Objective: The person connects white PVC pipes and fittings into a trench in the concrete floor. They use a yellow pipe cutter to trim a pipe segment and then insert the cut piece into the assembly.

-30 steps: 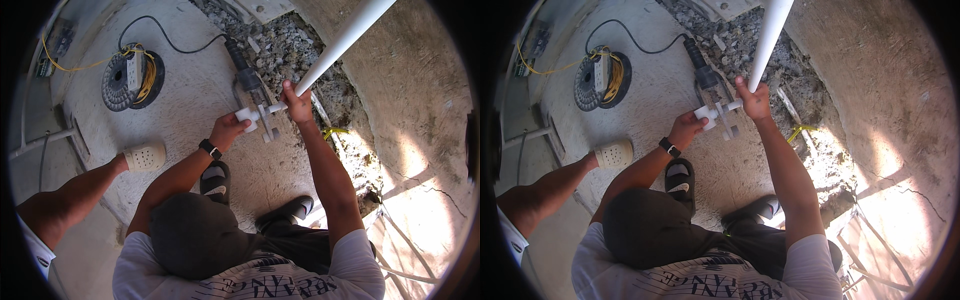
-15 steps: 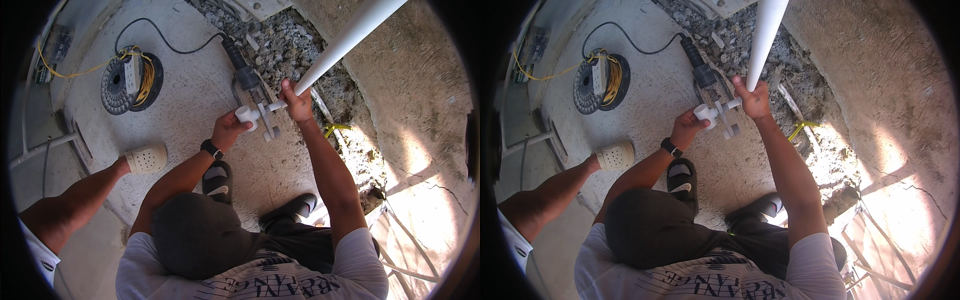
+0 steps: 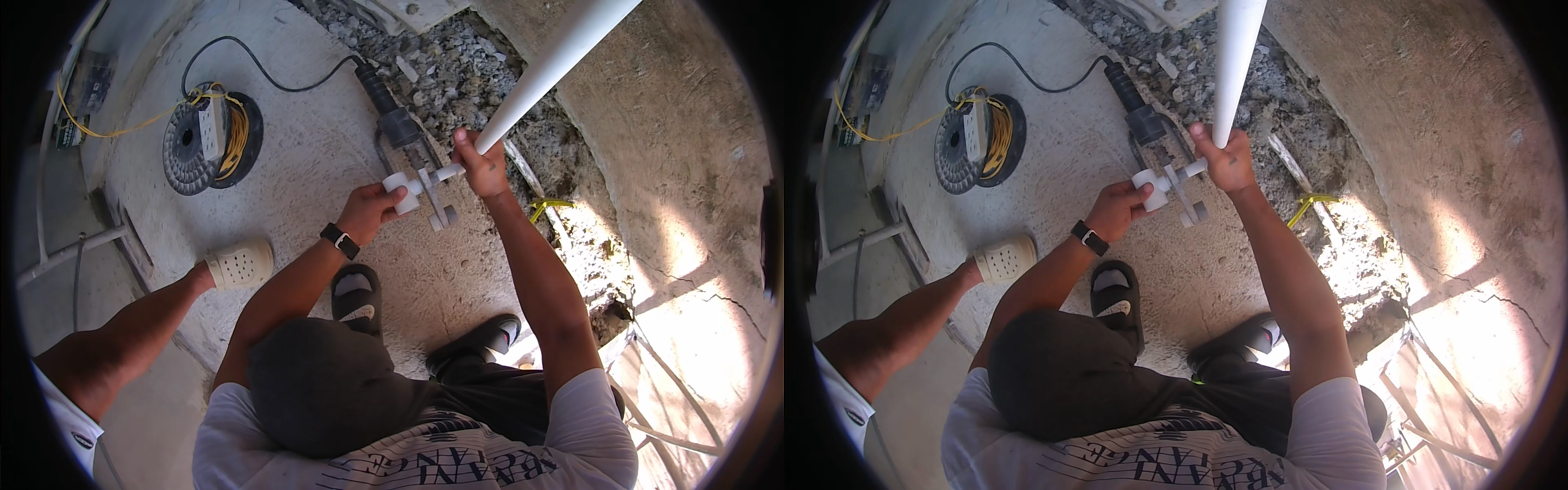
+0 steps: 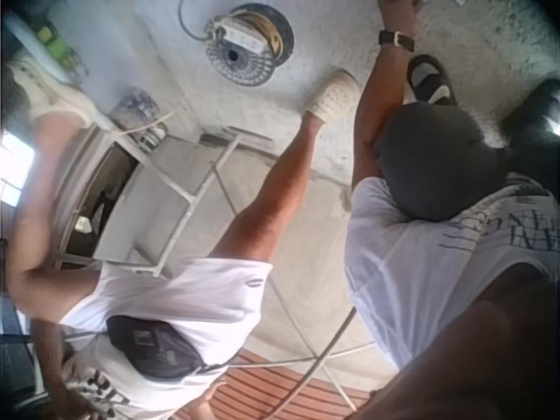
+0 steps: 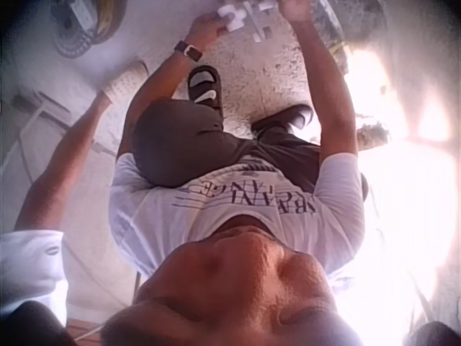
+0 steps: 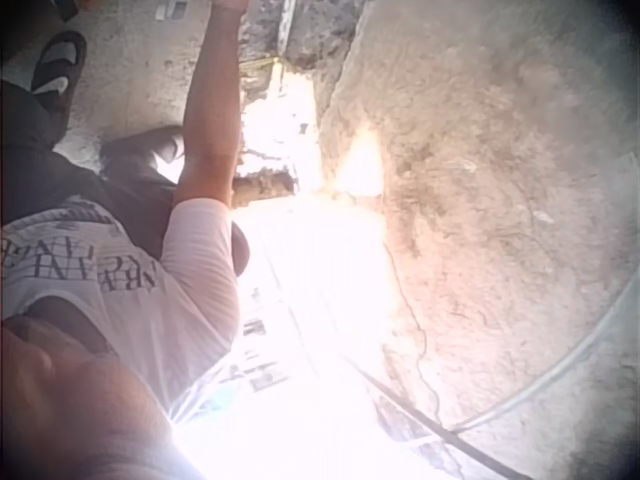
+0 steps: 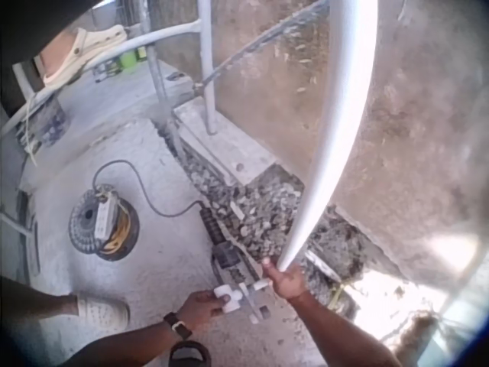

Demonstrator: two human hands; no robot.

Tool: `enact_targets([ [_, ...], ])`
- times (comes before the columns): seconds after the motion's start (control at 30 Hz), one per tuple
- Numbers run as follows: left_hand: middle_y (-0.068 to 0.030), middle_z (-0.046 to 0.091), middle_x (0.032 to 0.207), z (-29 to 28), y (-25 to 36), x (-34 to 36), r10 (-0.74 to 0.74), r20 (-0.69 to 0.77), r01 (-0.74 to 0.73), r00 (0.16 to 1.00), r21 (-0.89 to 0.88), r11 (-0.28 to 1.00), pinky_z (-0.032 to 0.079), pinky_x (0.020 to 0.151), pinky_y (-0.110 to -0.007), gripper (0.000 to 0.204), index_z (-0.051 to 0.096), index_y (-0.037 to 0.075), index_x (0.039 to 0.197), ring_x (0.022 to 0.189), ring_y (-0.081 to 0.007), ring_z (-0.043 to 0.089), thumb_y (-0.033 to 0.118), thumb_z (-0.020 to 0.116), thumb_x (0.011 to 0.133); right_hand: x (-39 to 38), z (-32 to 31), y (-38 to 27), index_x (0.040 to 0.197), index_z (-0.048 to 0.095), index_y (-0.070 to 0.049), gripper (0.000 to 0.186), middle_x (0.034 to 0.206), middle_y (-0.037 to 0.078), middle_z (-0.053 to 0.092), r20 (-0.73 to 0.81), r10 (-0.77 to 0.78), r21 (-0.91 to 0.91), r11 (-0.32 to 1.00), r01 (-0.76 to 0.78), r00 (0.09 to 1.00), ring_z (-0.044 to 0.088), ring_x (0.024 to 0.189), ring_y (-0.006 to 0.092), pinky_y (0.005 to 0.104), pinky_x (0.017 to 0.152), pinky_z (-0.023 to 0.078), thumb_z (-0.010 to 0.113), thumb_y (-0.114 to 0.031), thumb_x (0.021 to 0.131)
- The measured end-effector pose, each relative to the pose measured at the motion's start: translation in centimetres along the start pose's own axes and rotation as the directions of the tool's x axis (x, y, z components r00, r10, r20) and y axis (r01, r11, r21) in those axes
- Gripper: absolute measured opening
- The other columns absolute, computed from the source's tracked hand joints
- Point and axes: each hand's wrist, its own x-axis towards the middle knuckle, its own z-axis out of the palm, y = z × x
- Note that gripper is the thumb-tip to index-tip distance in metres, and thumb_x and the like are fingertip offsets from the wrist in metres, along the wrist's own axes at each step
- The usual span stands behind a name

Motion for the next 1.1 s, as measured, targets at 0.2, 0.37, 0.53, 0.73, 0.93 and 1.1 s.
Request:
enact_targets([
  [0.2, -0.0155, 0.067, 0.124, -0.9, 0.9, 0.7, -0.125, 0.097, 0.136, 0.987, -0.114, 0.984, 0.059, 0.097, -0.04, 0.048, 0.057, -0.009, 0.13, 0.114, -0.026, 0.068, 0.027, 0.069, 0.101, -0.1, 0.0, -0.3, 0.065, 0.063, -0.005, 0.055, 0.063, 0.002, 0.061, 0.002, 0.015, -0.007, 1.0, -0.015, 1.0, 0.056, 0.058, 0.0119, 0.0301, 0.056, 0.044, 0.077, -0.053, 0.089],
  [0.37, -0.0156, 0.067, 0.123, -0.4, 0.6, 0.5, -0.073, 0.063, 0.076, 0.995, -0.052, 0.996, 0.059, 0.097, -0.039, 0.048, 0.057, -0.008, 0.13, 0.113, -0.0248, 0.068, 0.027, 0.069, 0.1, -0.1, 0.0, -0.5, 0.066, 0.064, -0.004, 0.056, 0.064, 0.003, 0.063, -0.012, 0.034, -0.008, 0.999, -0.034, 0.999, 0.058, 0.059, 0.0123, 0.0302, 0.056, 0.046, 0.077, -0.053, 0.089],
  [0.53, -0.0126, 0.068, 0.12, 0.1, -0.1, 0.1, 0.031, 0.03, -0.031, 0.999, 0.01, 0.999, 0.06, 0.095, -0.036, 0.043, 0.059, -0.006, 0.129, 0.11, -0.0207, 0.068, 0.024, 0.07, 0.1, -0.1, 0.0, -0.7, 0.066, 0.064, -0.005, 0.054, 0.064, 0.003, 0.062, -0.006, 0.023, -0.015, 1.0, -0.023, 1.0, 0.058, 0.059, 0.0118, 0.0302, 0.056, 0.046, 0.077, -0.052, 0.09],
  [0.73, -0.0078, 0.07, 0.115, 0.7, -1.3, 0.0, 0.218, 0.015, -0.218, 0.976, 0.1, 0.971, 0.058, 0.09, -0.032, 0.043, 0.061, -0.001, 0.13, 0.105, -0.0165, 0.069, 0.017, 0.077, 0.094, 0.0, 0.0, -0.8, 0.066, 0.065, -0.005, 0.054, 0.063, 0.002, 0.061, -0.001, 0.037, -0.019, 0.999, -0.037, 0.999, 0.057, 0.058, 0.0113, 0.0301, 0.055, 0.046, 0.076, -0.052, 0.09],
  [0.93, -0.0083, 0.069, 0.119, 1.0, -3.1, 0.5, 0.452, 0.052, -0.455, 0.89, 0.097, 0.885, 0.057, 0.093, -0.033, 0.053, 0.054, -0.001, 0.136, 0.106, -0.0155, 0.068, 0.011, 0.079, 0.092, 0.0, 0.0, -0.8, 0.068, 0.065, -0.004, 0.054, 0.063, 0.003, 0.062, 0.011, 0.033, -0.006, 0.999, -0.033, 0.999, 0.058, 0.058, 0.0117, 0.0303, 0.053, 0.045, 0.076, -0.052, 0.09],
  [1.1, -0.0096, 0.067, 0.122, 0.8, -3.3, 0.6, 0.479, 0.071, -0.484, 0.875, 0.069, 0.872, 0.057, 0.094, -0.033, 0.055, 0.05, -0.002, 0.139, 0.107, -0.0153, 0.067, 0.008, 0.078, 0.092, -0.1, 0.0, -0.8, 0.07, 0.067, -0.003, 0.055, 0.064, 0.003, 0.062, 0.014, 0.03, -0.015, 0.999, -0.03, 0.999, 0.059, 0.058, 0.0118, 0.0305, 0.053, 0.046, 0.076, -0.053, 0.09],
])
